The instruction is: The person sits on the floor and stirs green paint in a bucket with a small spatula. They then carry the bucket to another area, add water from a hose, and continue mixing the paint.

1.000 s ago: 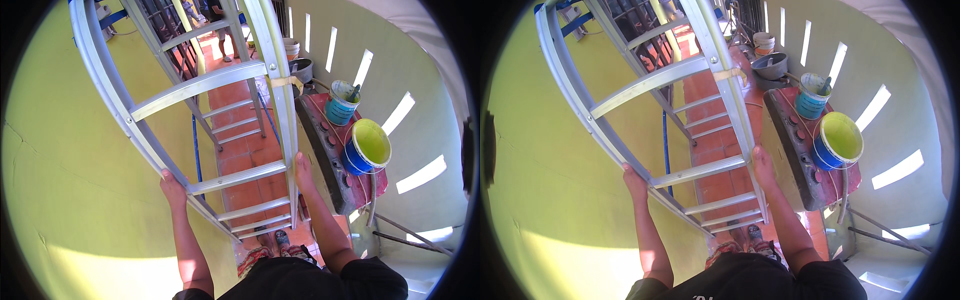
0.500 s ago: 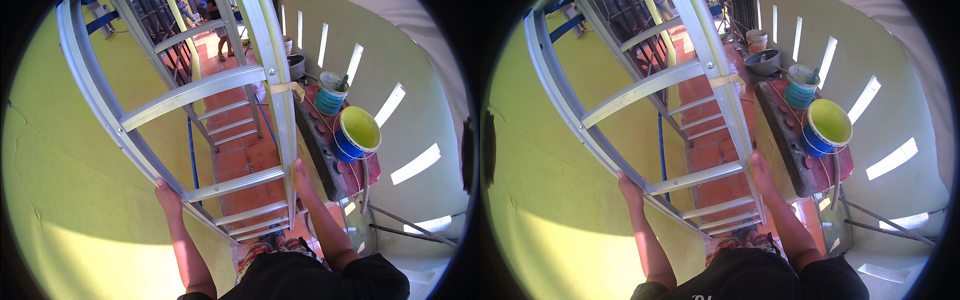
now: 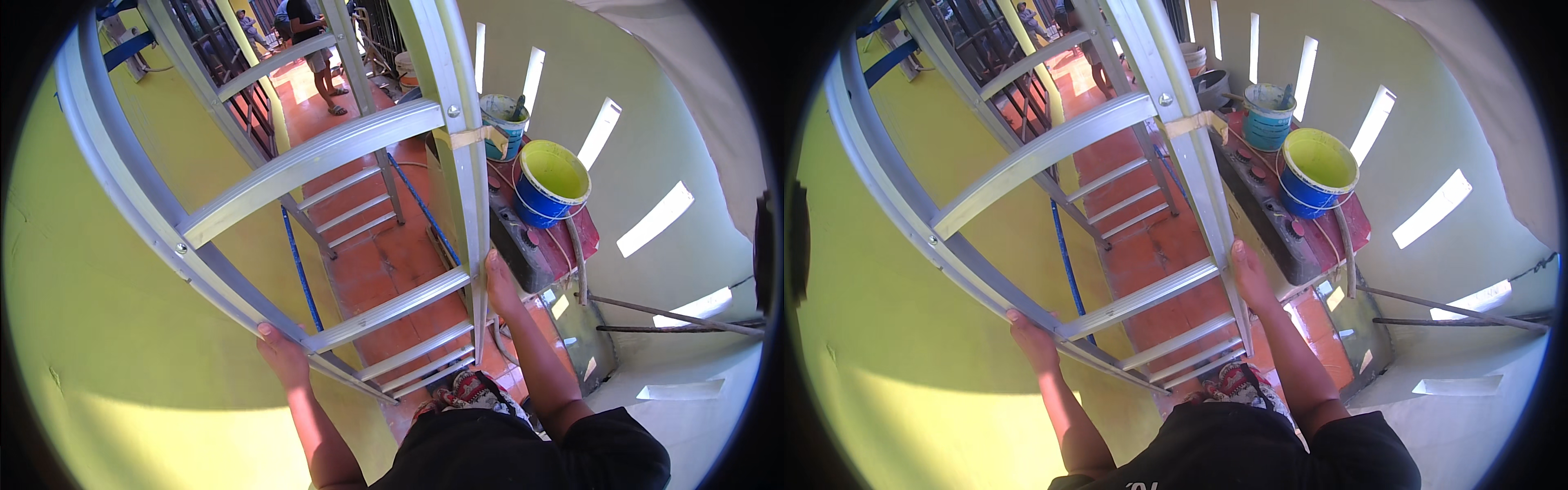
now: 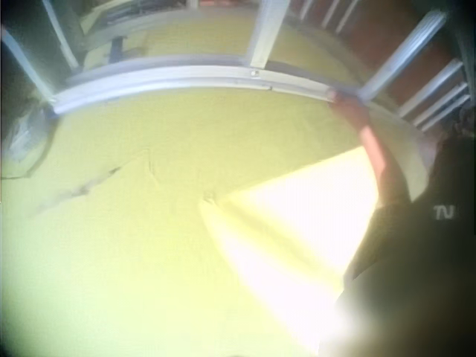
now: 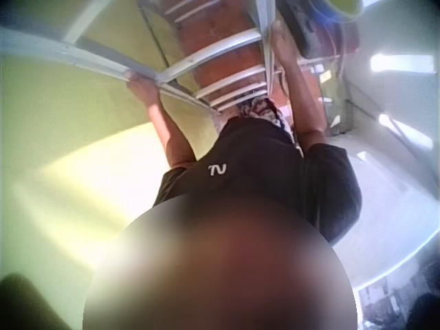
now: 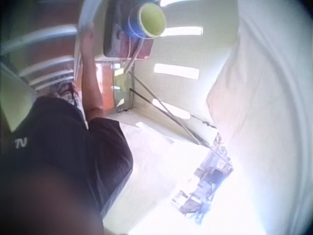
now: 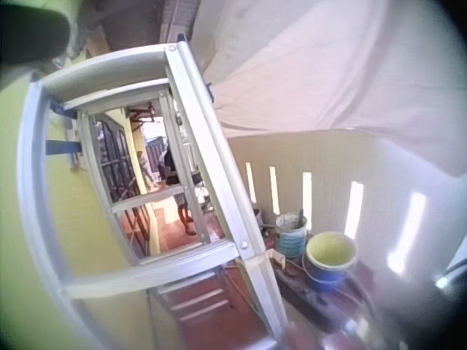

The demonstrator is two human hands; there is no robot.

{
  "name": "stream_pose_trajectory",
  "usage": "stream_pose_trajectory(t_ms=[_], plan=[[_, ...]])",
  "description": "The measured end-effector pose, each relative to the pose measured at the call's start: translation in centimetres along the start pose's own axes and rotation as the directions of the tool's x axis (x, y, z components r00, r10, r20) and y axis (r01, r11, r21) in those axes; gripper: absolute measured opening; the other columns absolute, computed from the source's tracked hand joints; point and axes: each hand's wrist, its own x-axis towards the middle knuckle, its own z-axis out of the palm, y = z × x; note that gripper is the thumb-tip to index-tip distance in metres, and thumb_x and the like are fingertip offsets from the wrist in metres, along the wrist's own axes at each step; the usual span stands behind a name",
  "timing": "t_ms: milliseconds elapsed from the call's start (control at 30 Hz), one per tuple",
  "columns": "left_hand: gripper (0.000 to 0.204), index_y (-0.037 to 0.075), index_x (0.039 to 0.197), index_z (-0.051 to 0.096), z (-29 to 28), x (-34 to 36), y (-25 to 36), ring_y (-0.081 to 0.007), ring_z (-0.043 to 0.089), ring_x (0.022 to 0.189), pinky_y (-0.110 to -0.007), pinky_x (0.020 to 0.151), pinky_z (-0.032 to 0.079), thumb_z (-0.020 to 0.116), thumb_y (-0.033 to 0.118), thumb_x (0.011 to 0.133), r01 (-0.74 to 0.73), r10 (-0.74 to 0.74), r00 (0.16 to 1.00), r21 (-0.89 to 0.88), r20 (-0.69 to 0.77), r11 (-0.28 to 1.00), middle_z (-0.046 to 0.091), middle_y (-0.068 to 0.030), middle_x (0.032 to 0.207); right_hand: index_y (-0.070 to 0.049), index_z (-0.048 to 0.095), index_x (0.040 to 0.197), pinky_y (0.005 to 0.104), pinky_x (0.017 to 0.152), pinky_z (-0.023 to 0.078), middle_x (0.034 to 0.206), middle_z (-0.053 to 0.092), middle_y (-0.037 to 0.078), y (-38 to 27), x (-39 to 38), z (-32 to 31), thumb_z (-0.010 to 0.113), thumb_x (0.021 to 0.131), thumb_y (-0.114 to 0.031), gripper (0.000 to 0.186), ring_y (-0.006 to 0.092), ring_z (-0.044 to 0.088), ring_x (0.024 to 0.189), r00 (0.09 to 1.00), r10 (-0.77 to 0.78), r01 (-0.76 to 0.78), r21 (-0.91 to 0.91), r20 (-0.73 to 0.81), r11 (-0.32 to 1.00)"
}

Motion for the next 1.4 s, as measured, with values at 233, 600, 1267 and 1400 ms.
stream_pose_trajectory(t_ms=[233,600,1267,1400], plan=[[0.088,-0.003,0.108,0.052,-0.7,-0.4,-2.4,-0.025,0.058,0.086,-0.043,0.077,0.052,0.031,0.081,0.09,0.042,-0.055,0.994,-0.131,-0.098,0.99,0.052,-0.0127,0.097,-0.002,0.057,0.118,0.0347,0.099,0.038,0.108,0.056,0.004,0.0,-1.3,0.4,0.03,0.103,-0.061,0.067,0.0155,0.048,0.106,0.993,-0.023,0.025,-0.014,0.12,1.0],[0.086,-0.001,0.123,0.046,-0.9,0.0,-4.5,-0.0257,0.054,0.097,-0.046,0.084,0.05,0.032,0.078,0.092,0.068,-0.098,0.986,-0.213,-0.133,0.975,0.049,-0.0118,0.106,-0.002,0.043,0.143,0.039,0.109,0.034,0.135,0.05,0.013,0.9,-0.8,-0.6,0.029,0.096,-0.073,0.086,0.0223,0.044,0.127,0.882,0.03,0.038,-0.133,0.471,0.99],[0.074,-0.001,0.12,0.05,-1.1,-7.9,0.9,-0.021,0.058,0.091,-0.035,0.081,0.047,0.034,0.068,0.099,0.06,-0.067,0.949,-0.031,-0.307,0.998,0.056,-0.0098,0.096,-0.001,0.056,0.121,0.0334,0.08,0.048,0.095,0.061,0.006,-2.0,-2.4,-4.4,0.064,0.093,-0.05,0.057,0.0144,0.056,0.09,0.79,0.016,0.063,-0.108,0.612,0.992],[0.067,-0.005,0.141,0.029,3.1,-14.0,-1.4,-0.029,0.045,0.124,-0.04,0.106,0.036,0.055,0.042,0.1,0.162,0.011,0.788,0.224,-0.616,0.961,0.037,-0.0235,0.139,0.0,0.059,0.115,0.0335,0.077,0.047,0.093,0.061,0.005,-1.6,-1.0,-4.8,0.07,0.092,-0.04,0.047,0.0138,0.056,0.085,0.698,0.111,0.012,-0.166,0.707,0.986]])
